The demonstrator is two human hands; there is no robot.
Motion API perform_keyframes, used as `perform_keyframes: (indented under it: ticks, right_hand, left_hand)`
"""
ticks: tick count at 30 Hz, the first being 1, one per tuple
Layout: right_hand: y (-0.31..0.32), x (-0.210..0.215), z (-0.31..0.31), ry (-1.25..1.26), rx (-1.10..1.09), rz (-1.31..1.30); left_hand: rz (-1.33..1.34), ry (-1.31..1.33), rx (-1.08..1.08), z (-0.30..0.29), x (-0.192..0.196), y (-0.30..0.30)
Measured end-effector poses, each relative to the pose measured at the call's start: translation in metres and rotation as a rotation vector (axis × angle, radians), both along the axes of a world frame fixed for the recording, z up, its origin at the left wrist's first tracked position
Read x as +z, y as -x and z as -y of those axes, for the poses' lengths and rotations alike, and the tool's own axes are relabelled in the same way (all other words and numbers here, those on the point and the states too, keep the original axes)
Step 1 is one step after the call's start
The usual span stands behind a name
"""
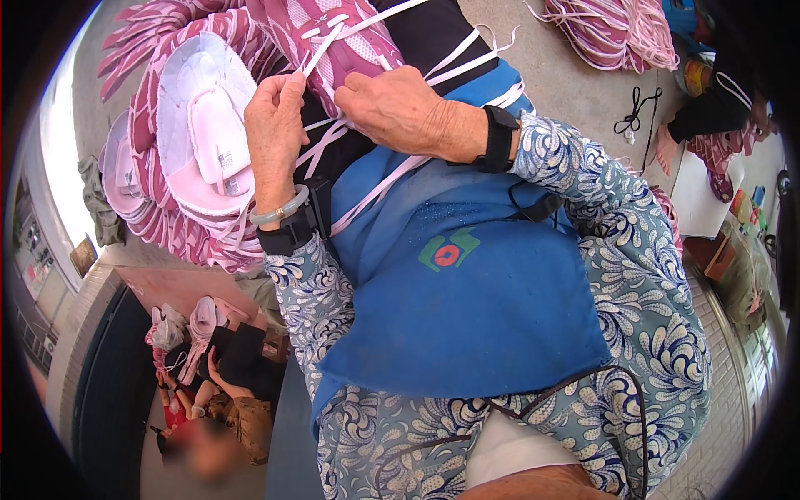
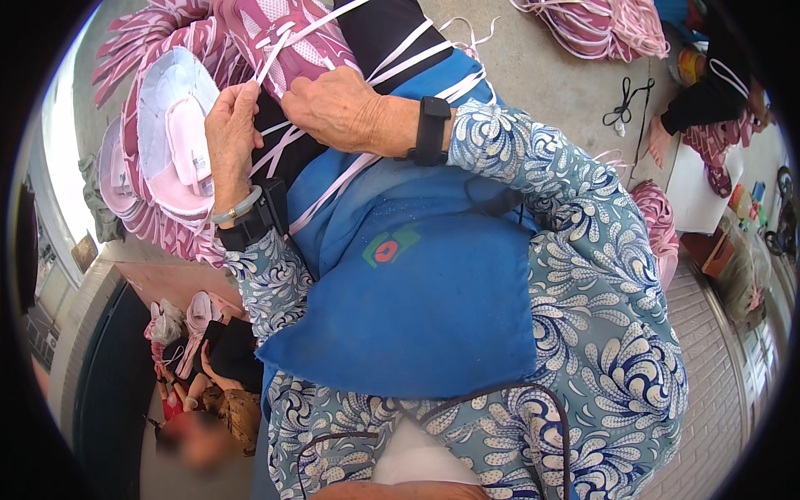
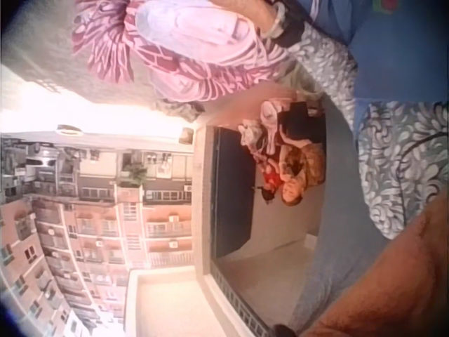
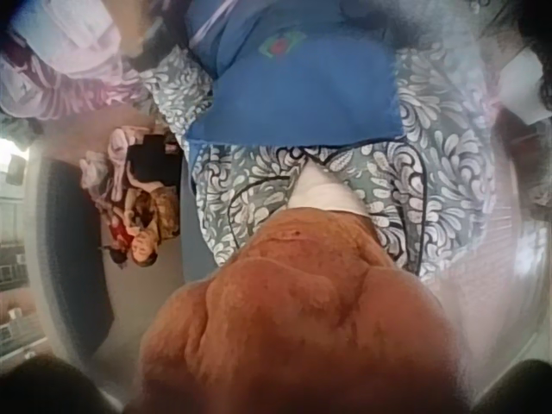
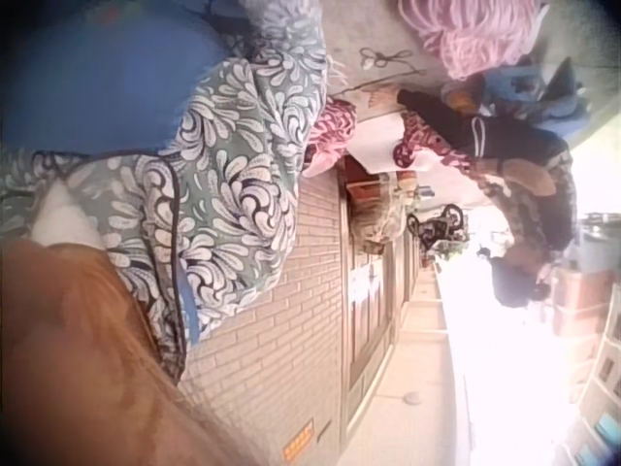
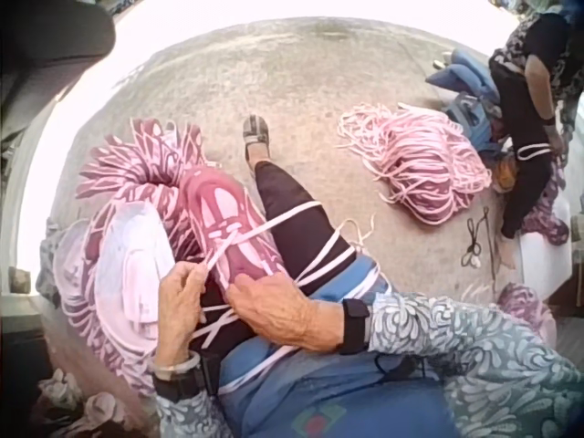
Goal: Lacing pink and white athletic shoes.
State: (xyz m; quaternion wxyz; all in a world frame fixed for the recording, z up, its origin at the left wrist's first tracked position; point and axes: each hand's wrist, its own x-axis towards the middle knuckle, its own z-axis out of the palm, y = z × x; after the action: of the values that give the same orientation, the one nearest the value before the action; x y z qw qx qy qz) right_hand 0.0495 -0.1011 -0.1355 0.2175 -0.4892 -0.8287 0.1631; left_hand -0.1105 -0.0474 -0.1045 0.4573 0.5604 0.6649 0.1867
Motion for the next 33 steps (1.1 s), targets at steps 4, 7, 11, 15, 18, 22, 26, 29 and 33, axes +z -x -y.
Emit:
perform_keyframes:
  ticks: [4,7,11,15,18,22,26,29,33]
  right_hand:
    - [-0.045,0.034,-0.026,0.216,-0.064,-0.576]
    - [-0.072,0.088,-0.042,0.842,-0.318,-1.333]
    - [-0.138,0.102,-0.059,0.655,0.152,-1.556]
    - [-0.111,0.086,-0.066,0.290,-0.390,-0.587]
    - [-0.078,0.012,-0.059,0.100,-0.215,-0.486]
    - [-0.070,-0.003,-0.061,0.333,-0.057,-0.169]
    - [-0.072,0.004,-0.066,0.284,0.002,-0.253]
    - [-0.087,-0.002,-0.077,0.062,-0.171,-0.097]
    - [-0.086,-0.021,-0.081,0.094,-0.174,-0.058]
  left_hand:
    - [0.027,-0.044,0.099,-0.002,-0.001,0.004]
    - [-0.259,-0.246,0.035,-0.005,-0.011,0.010]
    - [-0.323,-0.236,-0.025,-0.008,-0.016,-0.004]
    - [-0.298,-0.250,-0.006,-0.006,-0.019,-0.002]
    - [-0.290,-0.222,0.012,-0.008,-0.018,-0.001]
    - [-0.225,-0.193,0.068,-0.009,-0.004,-0.009]
    - [-0.262,-0.323,0.066,-0.012,-0.009,0.000]
    - [-0.261,-0.404,0.010,-0.016,-0.024,-0.007]
    - [-0.185,-0.430,0.079,-0.013,-0.030,-0.003]
